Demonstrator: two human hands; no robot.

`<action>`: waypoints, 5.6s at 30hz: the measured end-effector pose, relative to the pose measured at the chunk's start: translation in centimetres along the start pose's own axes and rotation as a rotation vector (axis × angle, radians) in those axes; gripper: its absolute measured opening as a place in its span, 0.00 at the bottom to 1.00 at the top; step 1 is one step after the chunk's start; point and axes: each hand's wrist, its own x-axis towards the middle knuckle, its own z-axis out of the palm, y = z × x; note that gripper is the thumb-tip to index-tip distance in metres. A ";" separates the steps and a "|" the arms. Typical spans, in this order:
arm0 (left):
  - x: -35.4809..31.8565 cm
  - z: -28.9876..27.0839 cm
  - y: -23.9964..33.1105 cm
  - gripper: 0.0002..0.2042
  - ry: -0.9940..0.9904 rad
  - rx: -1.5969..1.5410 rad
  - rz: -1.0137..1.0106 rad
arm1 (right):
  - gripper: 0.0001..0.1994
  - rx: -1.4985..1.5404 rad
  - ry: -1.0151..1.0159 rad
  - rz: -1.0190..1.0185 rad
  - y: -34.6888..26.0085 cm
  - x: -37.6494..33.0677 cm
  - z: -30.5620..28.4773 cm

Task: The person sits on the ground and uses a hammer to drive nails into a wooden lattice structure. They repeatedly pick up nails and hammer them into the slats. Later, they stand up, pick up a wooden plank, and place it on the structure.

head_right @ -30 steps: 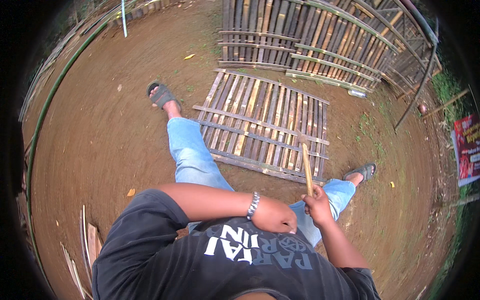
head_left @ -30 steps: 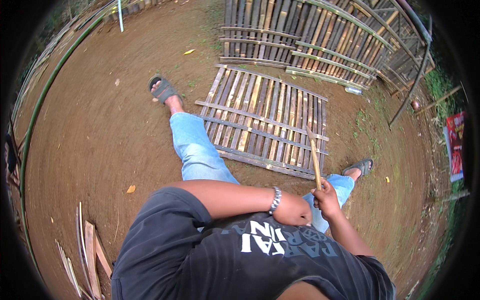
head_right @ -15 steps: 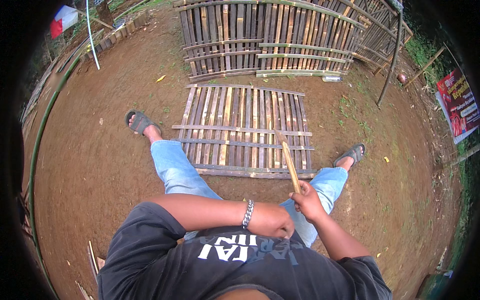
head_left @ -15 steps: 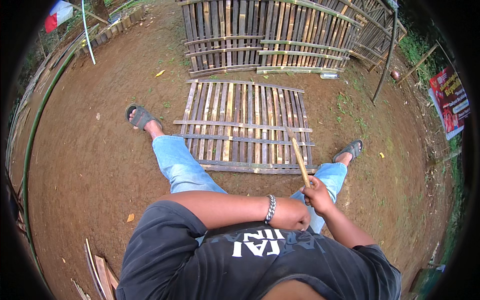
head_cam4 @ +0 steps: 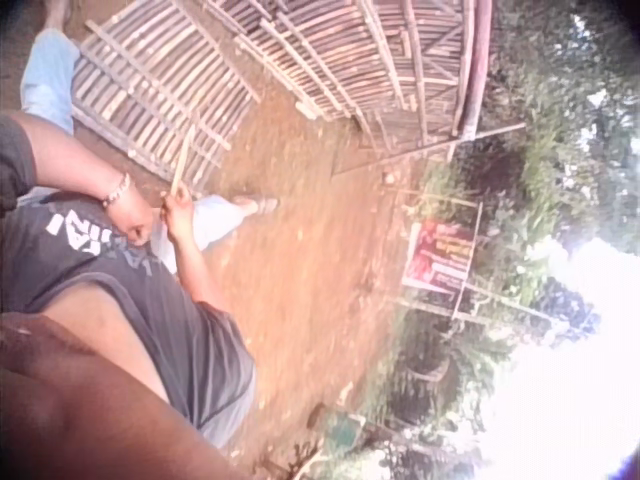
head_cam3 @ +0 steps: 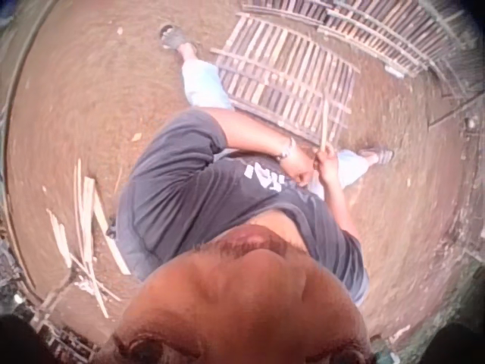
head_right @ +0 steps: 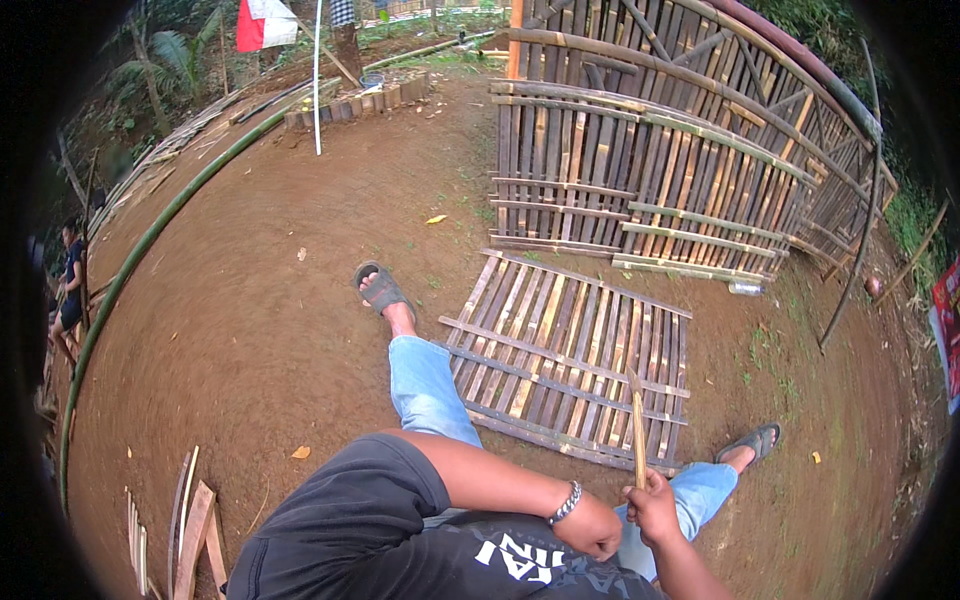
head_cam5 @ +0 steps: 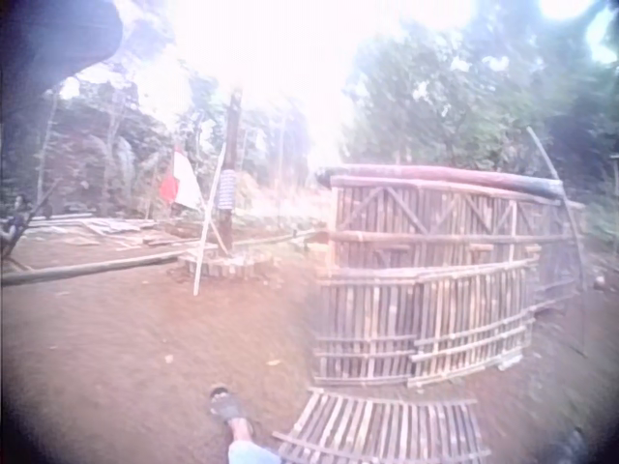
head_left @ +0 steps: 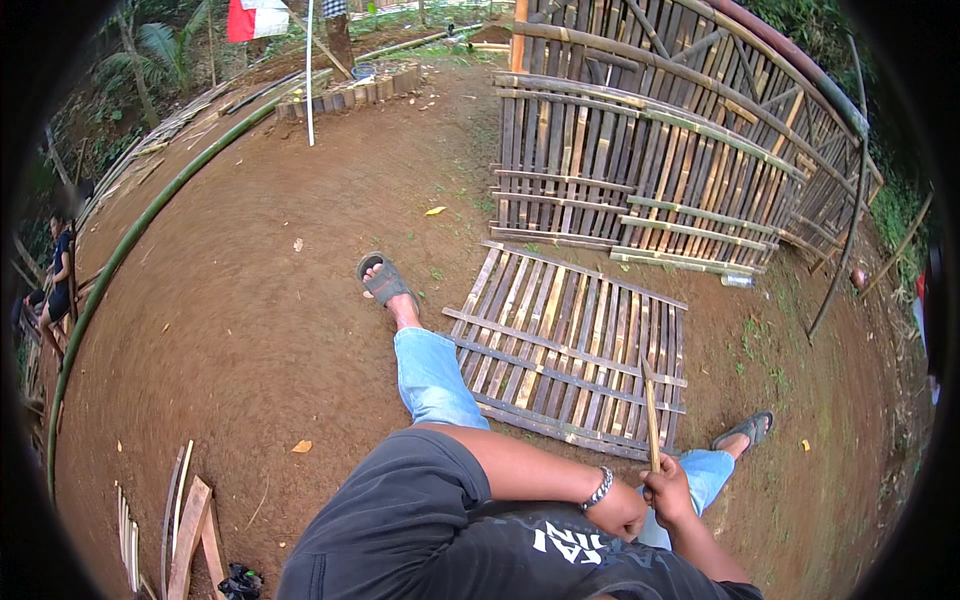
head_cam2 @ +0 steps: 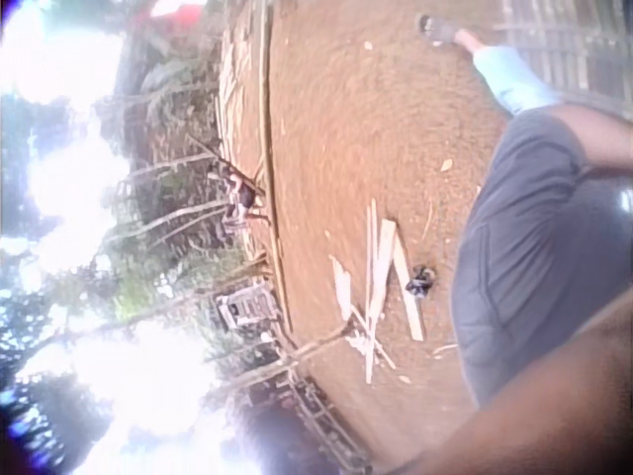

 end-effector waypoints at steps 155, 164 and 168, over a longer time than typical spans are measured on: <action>-59.6 57.5 24.4 0.15 4.464 -0.061 0.253 | 0.34 -0.936 -1.708 1.821 26.1 -19.5 98.3; -57.6 50.9 28.4 0.24 4.020 -0.480 0.793 | 0.40 -0.751 -1.649 1.865 17.1 -16.6 88.8; -55.1 45.0 26.8 0.23 3.877 -0.649 0.535 | 0.41 -0.786 -1.588 1.675 13.2 -10.7 82.0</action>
